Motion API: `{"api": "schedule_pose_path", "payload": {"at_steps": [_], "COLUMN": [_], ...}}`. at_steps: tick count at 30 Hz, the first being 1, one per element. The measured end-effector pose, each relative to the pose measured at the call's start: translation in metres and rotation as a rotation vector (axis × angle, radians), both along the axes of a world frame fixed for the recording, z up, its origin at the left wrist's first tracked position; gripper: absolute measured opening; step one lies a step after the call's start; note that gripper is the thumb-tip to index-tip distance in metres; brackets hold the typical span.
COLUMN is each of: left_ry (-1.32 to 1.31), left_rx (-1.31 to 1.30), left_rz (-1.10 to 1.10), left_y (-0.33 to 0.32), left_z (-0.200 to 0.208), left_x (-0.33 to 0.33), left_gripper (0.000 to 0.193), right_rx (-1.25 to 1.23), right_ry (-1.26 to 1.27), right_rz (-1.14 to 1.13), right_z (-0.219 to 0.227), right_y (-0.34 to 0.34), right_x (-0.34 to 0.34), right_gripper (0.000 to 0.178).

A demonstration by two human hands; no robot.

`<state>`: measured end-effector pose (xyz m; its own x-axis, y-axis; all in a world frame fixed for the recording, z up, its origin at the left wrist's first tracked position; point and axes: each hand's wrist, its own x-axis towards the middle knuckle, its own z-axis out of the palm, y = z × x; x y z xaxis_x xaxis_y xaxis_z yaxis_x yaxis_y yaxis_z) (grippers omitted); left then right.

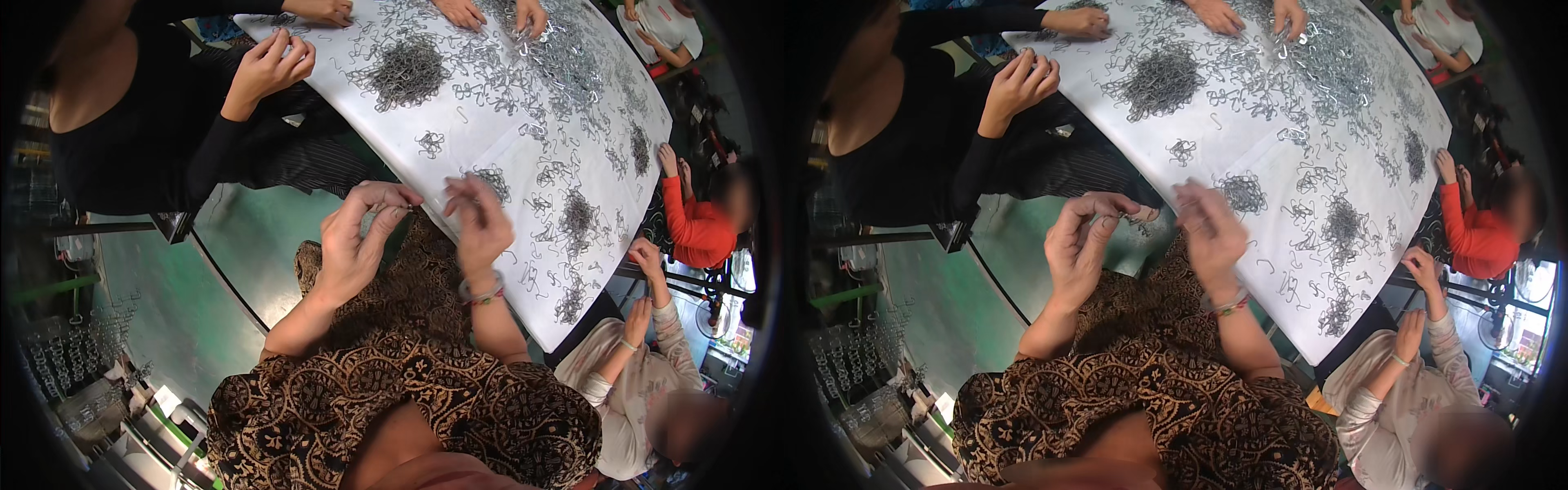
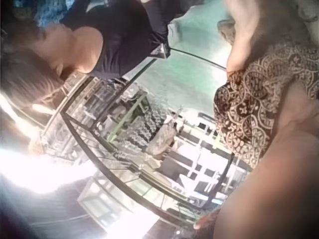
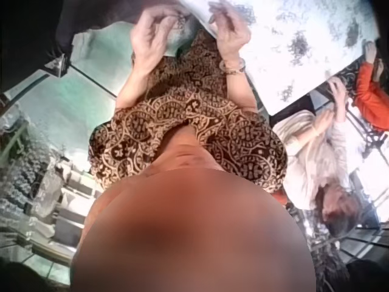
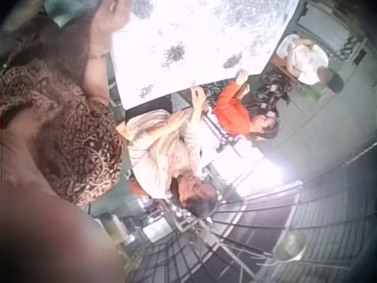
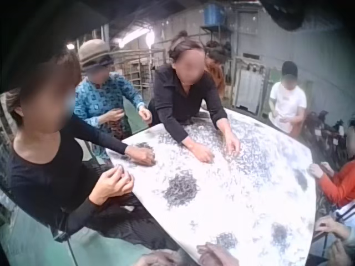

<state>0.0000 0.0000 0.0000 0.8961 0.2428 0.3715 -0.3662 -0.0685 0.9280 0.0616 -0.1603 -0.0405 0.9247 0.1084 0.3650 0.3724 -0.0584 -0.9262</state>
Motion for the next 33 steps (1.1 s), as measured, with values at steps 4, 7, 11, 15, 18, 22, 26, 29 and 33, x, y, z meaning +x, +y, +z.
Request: {"api": "schedule_pose_path", "payload": {"at_steps": [4, 7, 11, 15, 18, 22, 26, 29, 33], "left_ry": [0.021, 0.051, 0.072, 0.085, 0.054, 0.047, 0.054, 0.022, 0.01], "left_rx": [0.053, 0.096, 0.143, 0.139, 0.194, 0.188, 0.122, 0.166, 0.181], "left_rz": [-0.001, -0.013, 0.003, 0.019, 0.03, 0.037, 0.028, 0.047, 0.086], "left_y": [0.006, 0.008, 0.011, 0.013, 0.015, 0.019, 0.015, 0.016, 0.02], "left_z": [-0.004, -0.005, -0.008, -0.01, -0.01, -0.01, -0.011, -0.011, -0.01], "left_x": [0.005, 0.01, 0.013, 0.011, 0.008, -0.001, -0.009, -0.011, -0.017], "left_gripper": [0.008, 0.008, 0.007, 0.007, 0.007, 0.007, 0.008, 0.008, 0.008], "right_rx": [-0.515, -0.699, -0.889, -0.991, -0.896, -0.572, -0.802, -0.913, -0.992], "right_ry": [-0.075, -0.022, -0.143, -0.149, 0.25, 0.345, 0.057, -0.001, -0.066], "right_rz": [-0.131, -0.185, -0.048, 0.03, 0.002, -0.085, -0.15, -0.156, -0.098], "right_z": [-0.035, -0.057, -0.082, -0.083, -0.066, -0.062, -0.078, -0.091, -0.09], "right_y": [-0.057, -0.077, -0.089, -0.098, -0.099, -0.102, -0.098, -0.086, -0.076], "right_x": [0.116, 0.206, 0.262, 0.27, 0.264, 0.256, 0.276, 0.281, 0.281], "right_gripper": [0.021, 0.023, 0.021, 0.021, 0.018, 0.018, 0.029, 0.029, 0.013]}}
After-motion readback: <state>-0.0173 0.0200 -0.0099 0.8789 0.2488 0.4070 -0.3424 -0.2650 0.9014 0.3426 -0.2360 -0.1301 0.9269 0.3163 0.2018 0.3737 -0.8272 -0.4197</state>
